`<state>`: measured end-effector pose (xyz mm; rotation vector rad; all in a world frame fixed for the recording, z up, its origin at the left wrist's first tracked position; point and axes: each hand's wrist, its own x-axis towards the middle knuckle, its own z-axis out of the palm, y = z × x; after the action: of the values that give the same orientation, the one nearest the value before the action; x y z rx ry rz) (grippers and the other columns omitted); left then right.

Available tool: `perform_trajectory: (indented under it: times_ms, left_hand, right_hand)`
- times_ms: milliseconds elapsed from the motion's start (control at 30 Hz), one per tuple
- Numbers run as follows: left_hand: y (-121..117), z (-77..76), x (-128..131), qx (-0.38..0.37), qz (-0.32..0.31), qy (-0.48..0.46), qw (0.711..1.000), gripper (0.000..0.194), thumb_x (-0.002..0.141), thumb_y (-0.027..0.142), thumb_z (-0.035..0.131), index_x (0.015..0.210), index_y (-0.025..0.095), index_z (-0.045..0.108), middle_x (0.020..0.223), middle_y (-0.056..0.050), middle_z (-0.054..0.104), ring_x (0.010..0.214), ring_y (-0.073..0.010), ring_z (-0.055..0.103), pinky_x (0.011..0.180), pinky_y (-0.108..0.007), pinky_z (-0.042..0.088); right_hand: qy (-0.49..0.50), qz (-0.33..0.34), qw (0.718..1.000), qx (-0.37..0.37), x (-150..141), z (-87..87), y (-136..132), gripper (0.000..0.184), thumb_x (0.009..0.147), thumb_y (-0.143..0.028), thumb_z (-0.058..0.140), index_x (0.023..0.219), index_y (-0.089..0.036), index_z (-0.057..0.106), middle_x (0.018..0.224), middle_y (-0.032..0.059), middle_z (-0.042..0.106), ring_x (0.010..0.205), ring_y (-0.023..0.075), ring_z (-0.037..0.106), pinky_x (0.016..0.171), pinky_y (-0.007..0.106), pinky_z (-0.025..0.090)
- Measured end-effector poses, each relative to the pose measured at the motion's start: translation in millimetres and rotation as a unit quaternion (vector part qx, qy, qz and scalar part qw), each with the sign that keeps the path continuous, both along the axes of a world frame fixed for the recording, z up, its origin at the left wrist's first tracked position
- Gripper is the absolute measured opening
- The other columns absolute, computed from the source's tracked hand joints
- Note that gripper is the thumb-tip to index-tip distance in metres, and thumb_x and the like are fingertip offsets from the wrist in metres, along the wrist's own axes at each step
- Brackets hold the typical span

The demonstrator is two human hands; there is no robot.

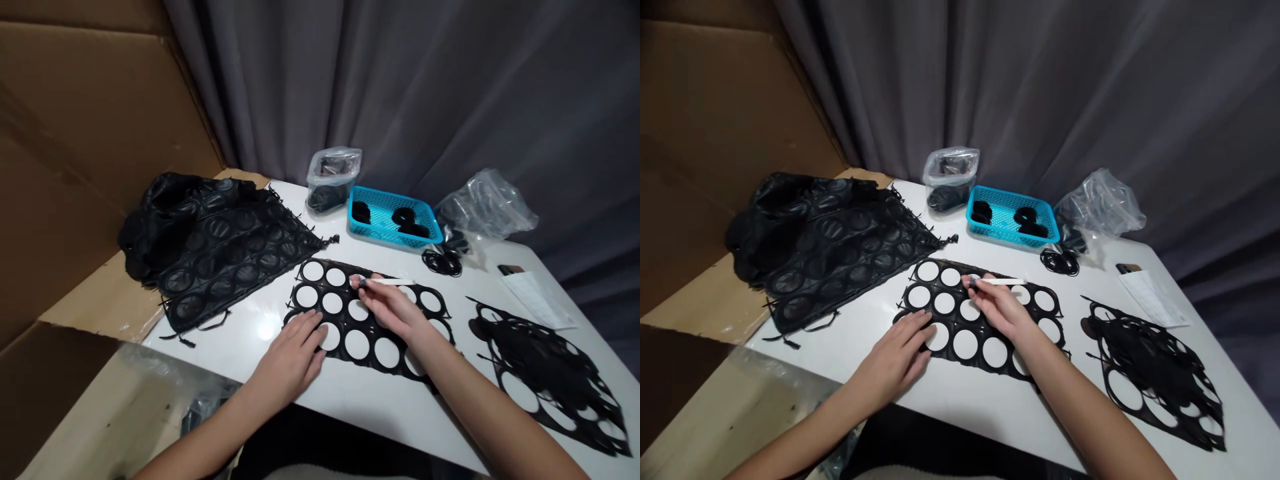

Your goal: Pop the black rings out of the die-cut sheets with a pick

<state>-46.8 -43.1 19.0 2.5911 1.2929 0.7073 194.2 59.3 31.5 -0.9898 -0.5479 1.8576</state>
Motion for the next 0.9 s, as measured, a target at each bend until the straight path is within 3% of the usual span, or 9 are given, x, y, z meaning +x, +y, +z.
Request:
perform_trajectory:
  times_ms: [133,300,500,667,900]
  left_hand:
    - [7,-3.8,11,0.009,-0.022,0.036,0.999,0.037,0.095,0.023,0.059,0.13,0.011,0.055,0.141,-0.017,0.055,0.135,-0.032,0.048,0.112,-0.052,0.043]
    - [10,-6.6,9,-0.002,-0.031,0.048,0.998,0.04,0.096,0.025,0.057,0.135,0.014,0.053,0.144,-0.014,0.054,0.138,-0.0307,0.046,0.114,-0.054,0.039]
    - [14,-7.2,4,0.001,-0.041,0.075,0.996,0.042,0.098,0.028,0.055,0.138,0.016,0.051,0.147,-0.012,0.051,0.14,-0.0317,0.042,0.114,-0.056,0.036]
    - [16,-6.7,2,0.003,-0.017,0.062,0.998,0.047,0.099,0.036,0.054,0.142,0.017,0.048,0.143,-0.014,0.053,0.139,-0.0326,0.043,0.112,-0.055,0.038]
    - [23,-5.8,12,0.034,0.023,0.087,0.995,0.052,0.098,0.044,0.053,0.141,0.015,0.05,0.14,-0.015,0.055,0.133,-0.0353,0.048,0.107,-0.054,0.041]
  right_hand:
    - [-0.037,0.064,0.996,0.04,-12,6.0,-4,0.034,0.07,-0.027,0.087,0.073,-0.019,0.054,0.096,0.0035,0.071,0.082,0.0106,0.065,0.075,0.021,0.056]
    - [-0.012,-0.025,0.998,0.047,7,13.6,8,0.033,0.067,-0.027,0.089,0.071,-0.02,0.057,0.086,-0.0008,0.068,0.081,0.0125,0.063,0.067,0.023,0.053]
    - [-0.029,-0.075,0.996,0.028,44,6.1,10,0.028,0.068,-0.024,0.088,0.075,-0.02,0.061,0.089,0.0007,0.069,0.086,0.0141,0.065,0.063,0.021,0.052]
    - [-0.094,-0.048,0.994,0.032,56,3.0,-5,0.033,0.071,-0.03,0.086,0.072,-0.019,0.055,0.091,0.0029,0.07,0.088,0.015,0.066,0.06,0.019,0.049]
    - [-0.206,0.009,0.973,0.104,39,-2.7,-24,0.032,0.08,-0.037,0.078,0.072,-0.02,0.052,0.09,0.0042,0.07,0.079,0.0155,0.066,0.067,0.027,0.051]
